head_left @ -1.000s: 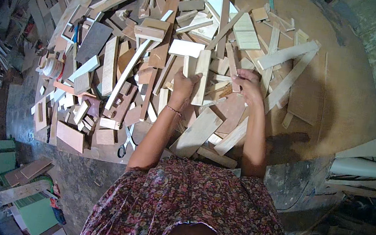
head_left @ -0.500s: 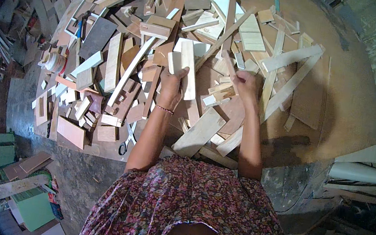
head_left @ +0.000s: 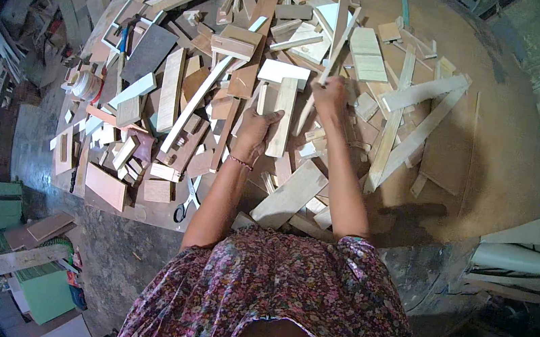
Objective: The person sorts small pieces of scrap wood by hand, fits them together, and then glues them using a glue bottle at a workshop table.
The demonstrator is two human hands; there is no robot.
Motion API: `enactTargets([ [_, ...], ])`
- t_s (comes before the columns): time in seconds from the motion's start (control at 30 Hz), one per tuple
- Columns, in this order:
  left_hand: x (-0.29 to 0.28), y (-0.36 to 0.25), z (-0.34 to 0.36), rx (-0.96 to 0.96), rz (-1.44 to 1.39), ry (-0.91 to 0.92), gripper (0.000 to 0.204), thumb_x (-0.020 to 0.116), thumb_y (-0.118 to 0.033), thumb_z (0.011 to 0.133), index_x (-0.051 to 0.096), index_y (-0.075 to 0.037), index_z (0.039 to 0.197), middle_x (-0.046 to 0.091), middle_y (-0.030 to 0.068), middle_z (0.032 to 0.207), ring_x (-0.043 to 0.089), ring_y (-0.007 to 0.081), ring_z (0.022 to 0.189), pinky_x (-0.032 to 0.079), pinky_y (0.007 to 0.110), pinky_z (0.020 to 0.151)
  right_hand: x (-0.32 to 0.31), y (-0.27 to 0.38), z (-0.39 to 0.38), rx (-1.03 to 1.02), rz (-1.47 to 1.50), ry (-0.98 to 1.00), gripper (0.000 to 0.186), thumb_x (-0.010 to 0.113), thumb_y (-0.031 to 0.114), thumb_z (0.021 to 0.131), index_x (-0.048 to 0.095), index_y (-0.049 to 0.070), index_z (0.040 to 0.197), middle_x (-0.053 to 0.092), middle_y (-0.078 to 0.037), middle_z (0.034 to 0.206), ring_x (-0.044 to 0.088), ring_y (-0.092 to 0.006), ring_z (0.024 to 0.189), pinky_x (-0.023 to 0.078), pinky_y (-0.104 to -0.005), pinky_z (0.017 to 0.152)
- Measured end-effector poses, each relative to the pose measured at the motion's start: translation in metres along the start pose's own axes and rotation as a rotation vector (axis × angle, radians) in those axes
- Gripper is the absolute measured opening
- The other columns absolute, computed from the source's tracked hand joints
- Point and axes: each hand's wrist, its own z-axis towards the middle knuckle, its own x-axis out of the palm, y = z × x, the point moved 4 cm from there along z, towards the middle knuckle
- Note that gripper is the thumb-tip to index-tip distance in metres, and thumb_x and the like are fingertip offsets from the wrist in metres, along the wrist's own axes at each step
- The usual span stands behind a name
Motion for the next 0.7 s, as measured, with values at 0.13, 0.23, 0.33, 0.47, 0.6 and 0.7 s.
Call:
enactTargets([
  [0.13,0.017,0.003,0.009,0.016,0.080,0.005,0.033,0.059,0.004,0.071,0.047,0.007,0.103,0.058,0.0126,0.086,0.058,0.0181,0.070,0.048,0.028,0.061,-0.039,-0.046,0.020,0.105,0.084,-0.204,0.027,0.065,0.017,0.067,0.053,0.001,0.085,0.059,-0.017,0.073,0.059,-0.0312,0.071,0.046,-0.0385,0.065],
  [0.23,0.010,0.009,0.012,0.011,0.010,-0.007,0.033,0.059,0.004,0.071,0.047,0.006,0.102,0.058,0.0120,0.085,0.058,0.0179,0.069,0.047,0.028,0.059,-0.075,0.012,-0.001,0.077,-0.339,-0.186,0.022,0.058,0.012,0.071,0.052,0.001,0.089,0.058,-0.019,0.082,0.056,-0.0334,0.081,0.042,-0.0419,0.074],
  [0.33,0.018,0.014,0.021,0.005,0.126,0.010,0.031,0.060,0.002,0.071,0.048,0.006,0.100,0.058,0.0113,0.083,0.057,0.0177,0.068,0.047,0.028,0.059,-0.083,0.034,-0.005,-0.191,-0.444,-0.296,0.021,0.058,0.013,0.072,0.053,0.001,0.089,0.056,-0.020,0.085,0.054,-0.0338,0.084,0.041,-0.0418,0.076],
  [0.47,0.016,0.015,0.025,0.003,0.098,-0.064,0.027,0.055,0.004,0.070,0.051,0.006,0.096,0.057,0.0125,0.081,0.058,0.0187,0.068,0.048,0.029,0.062,-0.028,0.046,0.016,-0.236,-0.326,-0.099,0.023,0.058,0.015,0.073,0.054,0.000,0.090,0.056,-0.021,0.089,0.053,-0.0345,0.086,0.042,-0.0408,0.077],
  [0.6,0.019,0.039,0.049,0.168,0.632,-0.373,0.046,0.057,-0.010,0.068,0.045,0.009,0.108,0.057,0.0221,0.093,0.054,0.0364,0.090,0.043,0.038,0.080,-0.001,0.000,0.043,-0.076,-0.461,0.124,0.046,0.065,0.029,0.065,0.053,0.001,0.100,0.057,-0.020,0.095,0.056,-0.0347,0.088,0.044,-0.0388,0.078],
  [0.7,0.029,0.010,0.024,0.291,0.376,-0.246,0.048,0.065,-0.006,0.061,0.050,0.006,0.105,0.058,0.0216,0.094,0.055,0.0328,0.089,0.042,0.035,0.081,-0.006,-0.028,0.067,-0.004,-0.660,0.096,0.056,0.062,0.040,0.067,0.051,0.007,0.111,0.059,-0.016,0.098,0.057,-0.0334,0.089,0.046,-0.0424,0.073],
])
